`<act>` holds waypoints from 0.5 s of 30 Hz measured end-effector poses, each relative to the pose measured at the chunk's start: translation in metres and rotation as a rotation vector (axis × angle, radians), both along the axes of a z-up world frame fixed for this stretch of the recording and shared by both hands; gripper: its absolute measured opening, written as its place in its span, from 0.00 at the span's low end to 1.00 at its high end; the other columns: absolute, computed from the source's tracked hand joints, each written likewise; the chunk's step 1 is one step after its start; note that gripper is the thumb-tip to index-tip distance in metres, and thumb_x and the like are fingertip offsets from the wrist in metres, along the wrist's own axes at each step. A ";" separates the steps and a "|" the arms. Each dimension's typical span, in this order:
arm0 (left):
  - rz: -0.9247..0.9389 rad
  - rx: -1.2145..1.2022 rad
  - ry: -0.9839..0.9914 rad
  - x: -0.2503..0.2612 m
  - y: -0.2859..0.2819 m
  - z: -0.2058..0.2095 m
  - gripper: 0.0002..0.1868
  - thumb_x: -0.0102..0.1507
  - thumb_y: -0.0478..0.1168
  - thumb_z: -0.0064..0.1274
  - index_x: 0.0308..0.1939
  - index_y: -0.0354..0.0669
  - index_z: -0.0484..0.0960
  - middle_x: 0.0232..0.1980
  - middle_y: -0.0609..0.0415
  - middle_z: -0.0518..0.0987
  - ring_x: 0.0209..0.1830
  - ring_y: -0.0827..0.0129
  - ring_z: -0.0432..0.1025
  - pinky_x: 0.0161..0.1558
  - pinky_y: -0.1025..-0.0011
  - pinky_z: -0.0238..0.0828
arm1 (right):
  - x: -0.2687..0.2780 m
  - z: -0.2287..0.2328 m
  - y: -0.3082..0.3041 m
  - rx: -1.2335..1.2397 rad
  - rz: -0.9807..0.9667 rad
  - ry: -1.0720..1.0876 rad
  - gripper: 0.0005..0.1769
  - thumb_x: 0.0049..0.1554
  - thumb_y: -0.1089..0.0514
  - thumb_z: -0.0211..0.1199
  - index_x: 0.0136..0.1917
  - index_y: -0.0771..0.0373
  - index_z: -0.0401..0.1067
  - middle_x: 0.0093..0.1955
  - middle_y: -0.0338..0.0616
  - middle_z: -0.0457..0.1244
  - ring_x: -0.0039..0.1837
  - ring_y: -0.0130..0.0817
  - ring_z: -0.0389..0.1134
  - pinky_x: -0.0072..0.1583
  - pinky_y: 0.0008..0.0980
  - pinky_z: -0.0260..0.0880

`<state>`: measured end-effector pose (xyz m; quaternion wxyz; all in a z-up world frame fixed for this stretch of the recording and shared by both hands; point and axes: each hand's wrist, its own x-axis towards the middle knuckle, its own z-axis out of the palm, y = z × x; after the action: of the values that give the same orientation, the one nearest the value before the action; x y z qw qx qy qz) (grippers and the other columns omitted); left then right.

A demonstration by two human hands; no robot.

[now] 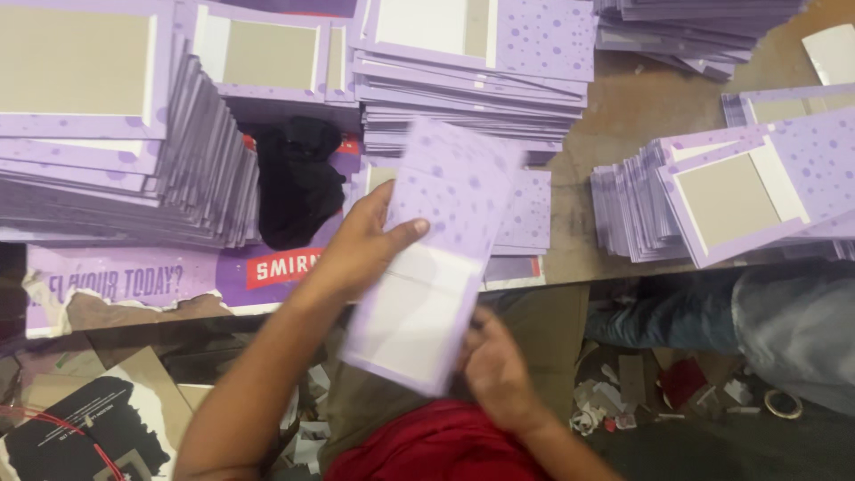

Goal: The person wipes the surface of purple printed cards with a dark cloth, then folds each card in half and stacks them. The person repeats this process for multiple cards on a table with large stacks of similar items.

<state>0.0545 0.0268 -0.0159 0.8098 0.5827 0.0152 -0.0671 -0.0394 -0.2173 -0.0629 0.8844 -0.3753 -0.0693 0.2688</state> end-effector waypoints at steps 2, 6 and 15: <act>-0.159 0.230 -0.114 0.005 0.007 0.007 0.27 0.63 0.37 0.58 0.66 0.32 0.73 0.59 0.45 0.82 0.60 0.64 0.75 0.61 0.66 0.71 | 0.037 0.011 -0.023 0.013 -0.013 -0.027 0.59 0.54 0.37 0.72 0.82 0.66 0.43 0.74 0.59 0.56 0.69 0.44 0.63 0.72 0.50 0.67; -0.324 0.757 -0.242 0.021 0.001 0.015 0.25 0.57 0.46 0.65 0.56 0.39 0.83 0.47 0.44 0.86 0.48 0.57 0.82 0.51 0.65 0.75 | 0.115 0.026 -0.050 -0.383 -0.069 -0.138 0.50 0.56 0.47 0.71 0.81 0.67 0.51 0.72 0.60 0.60 0.69 0.39 0.65 0.62 0.28 0.68; -0.177 1.277 -0.196 0.070 -0.039 -0.012 0.31 0.52 0.57 0.68 0.54 0.46 0.82 0.40 0.43 0.85 0.43 0.48 0.79 0.45 0.53 0.73 | 0.141 0.014 0.021 -1.617 -0.160 -0.781 0.20 0.56 0.65 0.63 0.62 0.70 0.74 0.42 0.60 0.70 0.44 0.47 0.72 0.50 0.42 0.72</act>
<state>0.1240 -0.0121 -0.0281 0.2930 0.9518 -0.0700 -0.0579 0.1016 -0.1964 -0.0485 0.2802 -0.9510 -0.1281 0.0265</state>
